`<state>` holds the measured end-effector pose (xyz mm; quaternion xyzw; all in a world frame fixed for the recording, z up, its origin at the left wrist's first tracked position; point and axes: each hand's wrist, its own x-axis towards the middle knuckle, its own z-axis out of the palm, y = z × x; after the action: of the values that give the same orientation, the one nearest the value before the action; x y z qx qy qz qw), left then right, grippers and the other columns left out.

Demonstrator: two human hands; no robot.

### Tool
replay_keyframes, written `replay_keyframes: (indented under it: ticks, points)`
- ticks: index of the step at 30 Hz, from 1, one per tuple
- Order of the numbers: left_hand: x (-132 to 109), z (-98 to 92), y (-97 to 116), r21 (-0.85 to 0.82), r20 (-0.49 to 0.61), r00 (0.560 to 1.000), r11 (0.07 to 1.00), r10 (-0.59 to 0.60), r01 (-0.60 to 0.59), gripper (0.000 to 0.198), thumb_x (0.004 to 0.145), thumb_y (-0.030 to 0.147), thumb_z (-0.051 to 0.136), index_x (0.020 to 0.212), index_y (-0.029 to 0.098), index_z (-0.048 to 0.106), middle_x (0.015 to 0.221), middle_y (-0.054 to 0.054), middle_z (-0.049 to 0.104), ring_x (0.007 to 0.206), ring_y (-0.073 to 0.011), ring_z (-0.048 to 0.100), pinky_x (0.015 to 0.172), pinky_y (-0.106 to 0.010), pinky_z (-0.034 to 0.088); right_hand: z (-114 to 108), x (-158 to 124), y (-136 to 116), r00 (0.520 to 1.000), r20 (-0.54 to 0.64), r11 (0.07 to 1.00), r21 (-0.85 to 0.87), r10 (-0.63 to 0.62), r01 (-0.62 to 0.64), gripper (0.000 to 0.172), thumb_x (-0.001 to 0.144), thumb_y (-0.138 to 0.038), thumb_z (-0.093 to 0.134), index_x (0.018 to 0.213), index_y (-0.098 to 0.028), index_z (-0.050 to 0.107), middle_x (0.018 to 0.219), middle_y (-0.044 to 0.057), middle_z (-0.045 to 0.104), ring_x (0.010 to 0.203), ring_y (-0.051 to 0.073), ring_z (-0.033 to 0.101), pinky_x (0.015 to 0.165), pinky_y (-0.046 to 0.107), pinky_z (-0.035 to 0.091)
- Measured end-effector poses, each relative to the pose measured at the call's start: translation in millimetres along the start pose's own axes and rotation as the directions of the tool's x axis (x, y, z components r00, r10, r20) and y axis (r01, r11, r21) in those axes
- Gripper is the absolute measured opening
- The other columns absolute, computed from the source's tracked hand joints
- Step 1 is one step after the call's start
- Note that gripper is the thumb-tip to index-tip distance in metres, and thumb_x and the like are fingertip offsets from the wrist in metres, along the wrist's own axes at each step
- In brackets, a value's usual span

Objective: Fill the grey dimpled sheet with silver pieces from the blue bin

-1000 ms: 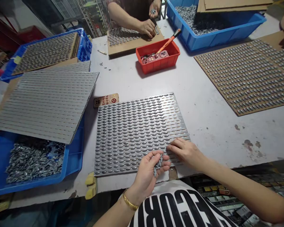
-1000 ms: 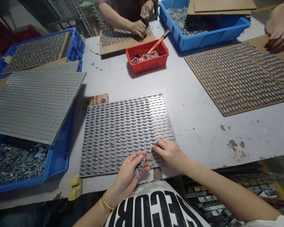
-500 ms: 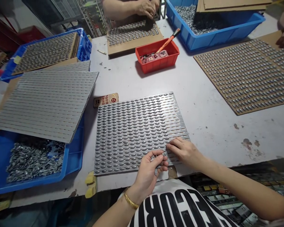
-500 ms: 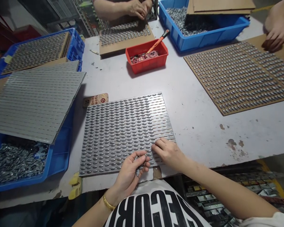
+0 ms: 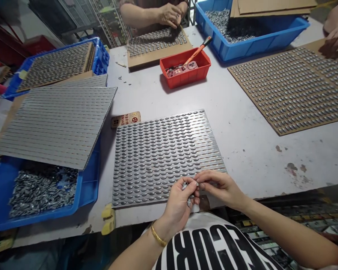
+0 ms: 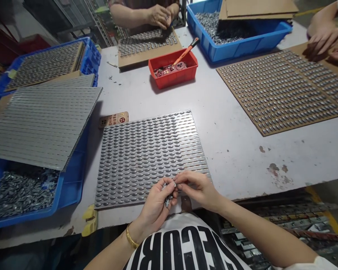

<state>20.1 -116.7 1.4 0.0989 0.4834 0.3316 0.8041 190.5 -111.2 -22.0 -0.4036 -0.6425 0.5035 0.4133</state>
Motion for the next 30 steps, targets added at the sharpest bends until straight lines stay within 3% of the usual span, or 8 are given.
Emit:
replay_keyframes:
  ticks: [4, 8, 12, 16, 19, 22, 26, 30]
  points:
    - [0.1, -0.7, -3.1, 0.024, -0.002, 1.0, 0.999, 0.03, -0.03, 0.023, 0.08, 0.031, 0.071, 0.083, 0.016, 0.054, 0.064, 0.002, 0.052, 0.057, -0.0058, 0.045, 0.047, -0.015, 0.033, 7.7, -9.8, 2.1, 0.998, -0.043, 0.998, -0.04, 0.041, -0.043, 0.016, 0.093, -0.02, 0.054, 0.103, -0.023, 0.066, 0.095, 0.005, 0.069, 0.088, 0.018, 0.064, 0.079, 0.032, 0.054]
    - [-0.8, 0.6, -5.1, 0.035, 0.005, 1.0, 0.999, 0.013, -0.013, 0.027, 0.077, 0.033, 0.073, 0.083, 0.017, 0.053, 0.066, 0.003, 0.049, 0.055, -0.0049, 0.04, 0.041, -0.014, 0.024, 14.5, -15.5, 3.8, 0.986, -0.116, 0.992, 0.035, 0.121, -0.118, 0.011, 0.091, -0.021, 0.058, 0.1, -0.023, 0.065, 0.087, 0.003, 0.066, 0.079, 0.015, 0.063, 0.068, 0.026, 0.053]
    - [-1.2, 1.8, -5.7, 0.049, 0.03, 0.999, 0.999, -0.017, 0.015, 0.025, 0.078, 0.033, 0.072, 0.082, 0.017, 0.052, 0.07, 0.002, 0.05, 0.054, -0.0047, 0.041, 0.04, -0.014, 0.022, 15.2, -17.4, 4.6, 0.99, -0.135, 0.999, -0.023, 0.03, -0.033, 0.012, 0.091, -0.019, 0.057, 0.099, -0.022, 0.065, 0.098, 0.005, 0.067, 0.095, 0.018, 0.063, 0.081, 0.031, 0.053]
    - [-2.4, -2.5, -2.9, 0.024, -0.005, 0.999, 0.998, -0.054, 0.054, 0.02, 0.084, 0.034, 0.061, 0.088, 0.014, 0.058, 0.073, -0.001, 0.054, 0.054, -0.0066, 0.046, 0.039, -0.016, 0.026, 5.7, -18.5, 8.1, 0.993, -0.108, 0.983, -0.183, -0.054, 0.034, 0.016, 0.091, -0.015, 0.053, 0.102, -0.022, 0.062, 0.094, 0.005, 0.067, 0.089, 0.018, 0.063, 0.077, 0.032, 0.053]
    - [-5.3, -9.2, 1.3, -0.042, -0.093, 0.995, 0.999, -0.038, 0.035, 0.026, 0.087, 0.031, 0.052, 0.1, 0.011, 0.062, 0.078, -0.006, 0.06, 0.057, -0.0104, 0.053, 0.041, -0.019, 0.034, -4.5, -17.3, 17.4, 0.984, -0.079, 0.9, -0.421, -0.161, 0.113, 0.021, 0.09, -0.012, 0.051, 0.106, -0.022, 0.061, 0.095, 0.007, 0.064, 0.088, 0.019, 0.061, 0.076, 0.034, 0.052]
    - [-9.9, -15.2, 3.1, -0.076, -0.118, 0.993, 0.997, -0.009, 0.0, 0.027, 0.087, 0.023, 0.05, 0.109, 0.011, 0.059, 0.087, -0.011, 0.065, 0.066, -0.0147, 0.06, 0.05, -0.023, 0.044, -10.3, -14.8, 29.0, 0.97, 0.045, 0.758, -0.616, -0.238, 0.215, 0.027, 0.089, -0.007, 0.048, 0.109, -0.019, 0.061, 0.097, 0.009, 0.064, 0.088, 0.021, 0.058, 0.074, 0.035, 0.051]
    - [-14.9, -17.6, 1.1, -0.055, -0.083, 0.997, 0.998, -0.002, -0.003, 0.021, 0.086, 0.024, 0.057, 0.106, 0.016, 0.056, 0.094, -0.012, 0.067, 0.073, -0.0163, 0.064, 0.058, -0.024, 0.049, -9.7, -11.9, 35.6, 0.948, 0.172, 0.613, -0.729, -0.267, 0.305, 0.03, 0.089, -0.004, 0.044, 0.11, -0.017, 0.061, 0.098, 0.011, 0.064, 0.087, 0.022, 0.056, 0.073, 0.036, 0.051]
    - [-16.0, -16.0, 0.5, -0.041, -0.078, 0.997, 0.999, -0.014, 0.01, 0.02, 0.086, 0.028, 0.061, 0.101, 0.017, 0.054, 0.099, -0.012, 0.068, 0.075, -0.0156, 0.066, 0.063, -0.024, 0.052, -9.1, -11.4, 33.4, 0.94, 0.243, 0.53, -0.778, -0.241, 0.337, 0.026, 0.091, -0.008, 0.045, 0.109, -0.015, 0.062, 0.099, 0.013, 0.064, 0.088, 0.023, 0.055, 0.074, 0.038, 0.051]
